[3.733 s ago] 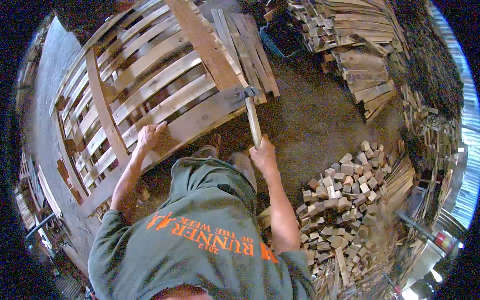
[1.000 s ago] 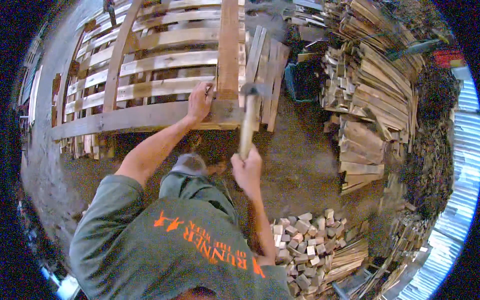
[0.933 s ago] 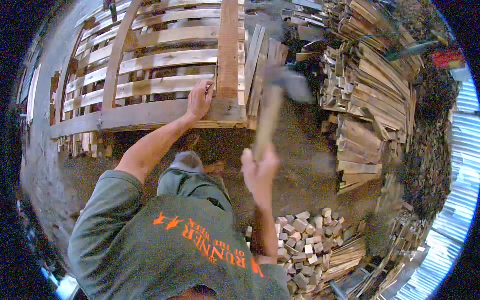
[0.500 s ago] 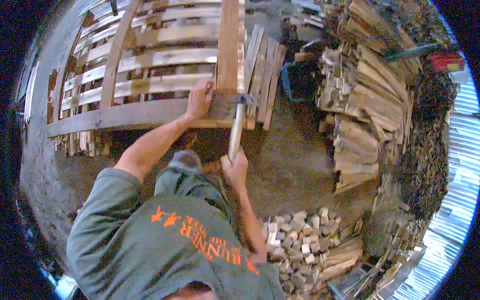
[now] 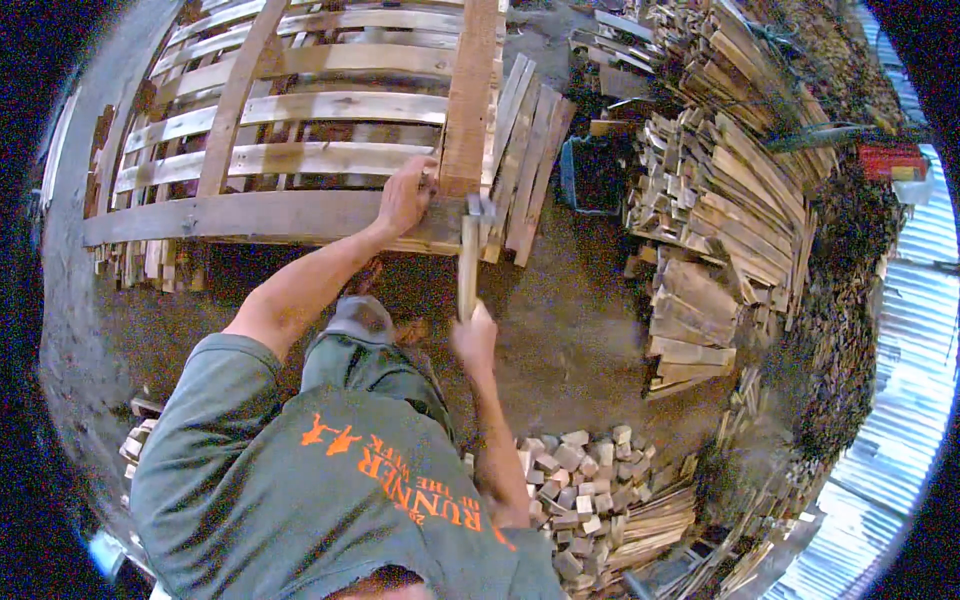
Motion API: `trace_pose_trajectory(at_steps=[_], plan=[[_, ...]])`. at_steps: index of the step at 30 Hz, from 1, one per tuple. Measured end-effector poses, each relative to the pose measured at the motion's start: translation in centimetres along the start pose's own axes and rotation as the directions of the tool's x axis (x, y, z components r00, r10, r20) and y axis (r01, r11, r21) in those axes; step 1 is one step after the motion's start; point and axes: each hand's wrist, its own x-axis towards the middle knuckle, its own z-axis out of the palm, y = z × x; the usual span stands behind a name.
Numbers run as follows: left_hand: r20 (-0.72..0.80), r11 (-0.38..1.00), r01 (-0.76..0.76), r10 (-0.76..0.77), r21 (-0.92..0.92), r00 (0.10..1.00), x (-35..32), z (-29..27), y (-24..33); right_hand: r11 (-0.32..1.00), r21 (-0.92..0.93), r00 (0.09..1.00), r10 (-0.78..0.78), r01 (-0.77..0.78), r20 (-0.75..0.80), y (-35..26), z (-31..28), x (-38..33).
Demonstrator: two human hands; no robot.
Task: Assembling and repairing wooden pallets using a hammer and nails.
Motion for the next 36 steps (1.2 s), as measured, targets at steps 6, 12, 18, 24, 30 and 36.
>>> trace_pose_trajectory(at_steps=[6, 12, 18, 24, 30, 36], plan=[[0.078, 0.978, 0.211, -0.211, 0.009, 0.974, -0.9, -1.7, -0.2, 0.801, 0.542, 0.932, 0.353, -0.255, -0.084, -10.6, -10.2, 3.7], [-0.040, 0.999, -0.040, 0.041, 0.016, 0.998, -0.6, -1.5, 0.3, 0.425, 0.534, 0.669, -0.295, 0.731, -0.682, -16.1, -18.3, 5.2], [0.090, 0.999, 0.044, -0.041, -0.022, 0.995, -0.4, -1.0, 0.7, 0.972, 0.101, 0.967, 0.196, -0.214, 0.164, -0.4, 1.1, -1.6], [0.038, 0.992, 0.121, -0.122, 0.024, 0.992, -0.6, -1.0, -1.1, 0.621, 0.769, 0.948, 0.128, 0.151, -0.290, -11.7, -12.1, 4.1], [0.113, 0.984, 0.135, -0.149, 0.119, 0.982, 0.1, -1.2, 1.7, 0.477, 0.440, 0.624, -0.353, 0.761, -0.697, -10.4, -14.3, 3.9], [0.093, 0.992, 0.046, -0.057, 0.120, 0.994, 0.8, -0.5, 0.9, 0.905, 0.283, 0.948, 0.310, -0.318, 0.074, -2.0, -0.1, 0.4]])
